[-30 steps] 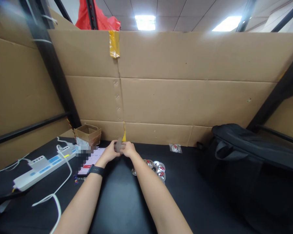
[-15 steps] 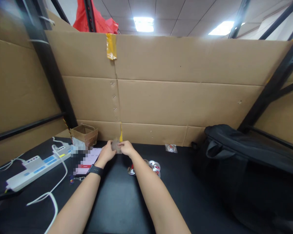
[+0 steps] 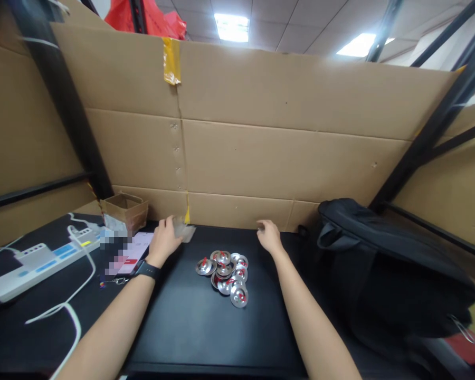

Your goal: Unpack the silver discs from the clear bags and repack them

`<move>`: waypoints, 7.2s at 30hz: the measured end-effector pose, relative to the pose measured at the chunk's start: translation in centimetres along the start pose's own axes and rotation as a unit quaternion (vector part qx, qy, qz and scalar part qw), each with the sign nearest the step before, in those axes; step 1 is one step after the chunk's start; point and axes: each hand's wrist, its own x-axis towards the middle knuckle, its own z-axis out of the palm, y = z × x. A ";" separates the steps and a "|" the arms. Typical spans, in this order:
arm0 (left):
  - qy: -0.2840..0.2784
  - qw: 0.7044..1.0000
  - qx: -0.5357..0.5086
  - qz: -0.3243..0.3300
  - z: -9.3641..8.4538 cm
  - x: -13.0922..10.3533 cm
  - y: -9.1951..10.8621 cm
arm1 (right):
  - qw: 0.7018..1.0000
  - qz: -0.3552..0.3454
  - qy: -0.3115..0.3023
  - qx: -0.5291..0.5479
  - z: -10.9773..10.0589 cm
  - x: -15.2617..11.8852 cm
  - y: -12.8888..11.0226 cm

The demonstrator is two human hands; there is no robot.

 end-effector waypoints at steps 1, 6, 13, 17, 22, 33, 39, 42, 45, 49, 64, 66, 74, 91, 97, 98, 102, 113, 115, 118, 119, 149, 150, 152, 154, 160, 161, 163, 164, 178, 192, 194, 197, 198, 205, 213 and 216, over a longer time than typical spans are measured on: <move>0.009 1.000 0.005 0.007 0.0 0.0 0.1 | 0.999 0.023 0.001 -0.049 -0.3 -0.8 1.4; 0.050 0.998 0.016 0.024 -0.4 -0.4 1.1 | 0.984 0.075 -0.063 -0.148 0.8 -3.1 4.6; 0.049 0.990 -0.033 0.132 -2.0 -1.4 4.2 | 0.984 0.076 -0.063 -0.146 1.5 -2.5 5.0; 0.052 0.971 -0.128 0.196 -2.2 -2.3 6.4 | 0.995 0.061 -0.052 -0.062 0.7 -3.1 4.7; -0.020 0.924 -0.253 0.285 -2.4 -4.4 9.3 | 0.976 0.096 -0.072 0.181 0.5 -4.5 2.5; -0.017 0.904 -0.321 0.282 -2.1 -6.5 11.8 | 0.819 0.051 -0.148 0.552 0.1 -7.9 -7.1; 0.062 0.901 -0.330 0.275 -2.4 -6.6 11.9 | 0.793 0.054 -0.161 0.585 0.3 -8.5 -7.9; 0.088 0.902 -0.329 0.264 -2.5 -6.8 11.9 | 0.773 0.082 -0.169 0.605 0.5 -8.6 -8.0; 0.059 0.899 -0.347 0.262 -2.7 -6.6 11.8 | 0.740 0.103 -0.185 0.638 0.2 -8.6 -8.3; -0.015 0.873 -0.419 0.250 -3.0 -5.6 11.1 | 0.702 0.113 -0.219 0.668 -0.2 -8.4 -8.3; -0.063 0.928 -0.299 0.213 -0.6 -3.4 8.5 | 0.947 -0.021 -0.094 0.306 -0.7 -7.3 -5.4; -0.076 0.921 -0.310 0.223 -0.5 -3.5 8.5 | 0.945 -0.023 -0.074 0.317 -0.6 -7.2 -5.4; -0.122 0.880 -0.412 0.200 -0.7 -4.3 9.4 | 0.892 0.022 0.059 0.447 -1.2 -6.5 -5.4; -0.195 0.677 -0.707 -0.060 0.0 -5.9 12.0 | 0.823 0.090 -0.045 0.559 1.4 -8.4 -7.7; -0.173 0.749 -0.640 -0.007 -0.5 -5.0 11.2 | 0.838 0.052 -0.025 0.542 0.7 -8.1 -7.7; -0.175 0.754 -0.633 0.000 -0.5 -5.0 11.1 | 0.835 0.051 -0.041 0.547 0.6 -8.1 -7.8; -0.191 0.775 -0.602 0.025 -0.3 -5.0 10.8 | 0.835 0.051 -0.085 0.541 0.4 -8.2 -7.9; -0.172 0.773 -0.611 -0.001 -0.4 -4.4 10.4 | 0.840 0.059 -0.080 0.533 0.5 -7.9 -7.0; -0.171 0.768 -0.617 -0.010 -0.5 -4.2 10.3 | 0.852 0.041 -0.088 0.514 0.5 -7.9 -7.0; -0.171 0.770 -0.615 -0.017 -0.6 -4.1 10.2 | 0.888 -0.007 -0.067 0.455 0.6 -8.0 -6.9; -0.166 0.772 -0.613 -0.020 -0.7 -4.0 10.1 | 0.898 -0.027 -0.060 0.434 0.5 -8.0 -6.9; 0.120 0.939 -0.318 0.054 -1.7 -0.9 4.6 | 0.960 -0.189 0.189 -0.077 0.9 -7.5 -7.1; 0.147 0.951 -0.268 0.045 -1.4 -0.4 3.4 | 0.963 -0.181 0.189 -0.066 1.2 -6.9 -7.0; 0.150 0.963 -0.221 0.025 0.0 0.4 1.1 | 0.969 -0.177 0.167 -0.035 2.1 -5.5 -7.2; 0.132 0.964 -0.230 -0.008 2.0 0.9 -0.8 | 0.977 -0.178 0.117 -0.003 3.5 -4.0 -8.4; 0.084 0.956 -0.272 -0.073 5.2 1.6 -2.7 | 0.989 -0.148 -0.020 0.007 9.3 -0.7 -15.7; 0.070 0.954 -0.279 -0.081 5.1 1.7 -2.6 | 0.990 -0.133 -0.041 -0.002 10.3 -0.3 -16.9; 0.046 0.949 -0.296 -0.100 5.0 1.9 -2.5 | 0.991 -0.110 -0.076 -0.014 12.1 0.2 -18.8; 0.036 0.946 -0.303 -0.107 4.9 2.0 -2.5 | 0.991 -0.103 -0.087 -0.018 12.9 0.4 -19.5; -0.028 0.932 -0.344 -0.115 5.3 2.5 -2.9 | 0.950 -0.192 -0.244 0.007 16.2 1.0 -19.2; -0.084 0.874 -0.469 -0.099 5.5 3.4 -4.8 | 0.943 -0.248 -0.221 -0.002 16.4 1.1 -19.3; -0.071 0.882 -0.458 -0.088 5.4 3.4 -4.7 | 0.943 -0.250 -0.218 -0.001 16.6 0.9 -19.3; -0.021 0.920 -0.387 -0.057 5.1 3.5 -5.1 | 0.943 -0.250 -0.218 0.004 16.8 0.9 -19.4; -0.007 0.933 -0.358 -0.044 4.9 3.6 -5.3 | 0.943 -0.250 -0.221 0.007 16.8 1.1 -19.4; 0.035 0.965 -0.259 -0.019 3.6 3.4 -5.4 | 0.949 -0.240 -0.200 0.037 13.7 3.0 -18.4; 0.244 0.935 -0.257 -0.009 -1.9 1.8 -1.4 | 0.970 -0.136 -0.150 0.131 3.7 1.3 -8.6; 0.242 0.925 -0.294 0.016 -3.9 0.8 0.1 | 0.957 -0.110 -0.231 0.139 1.1 -0.8 -4.9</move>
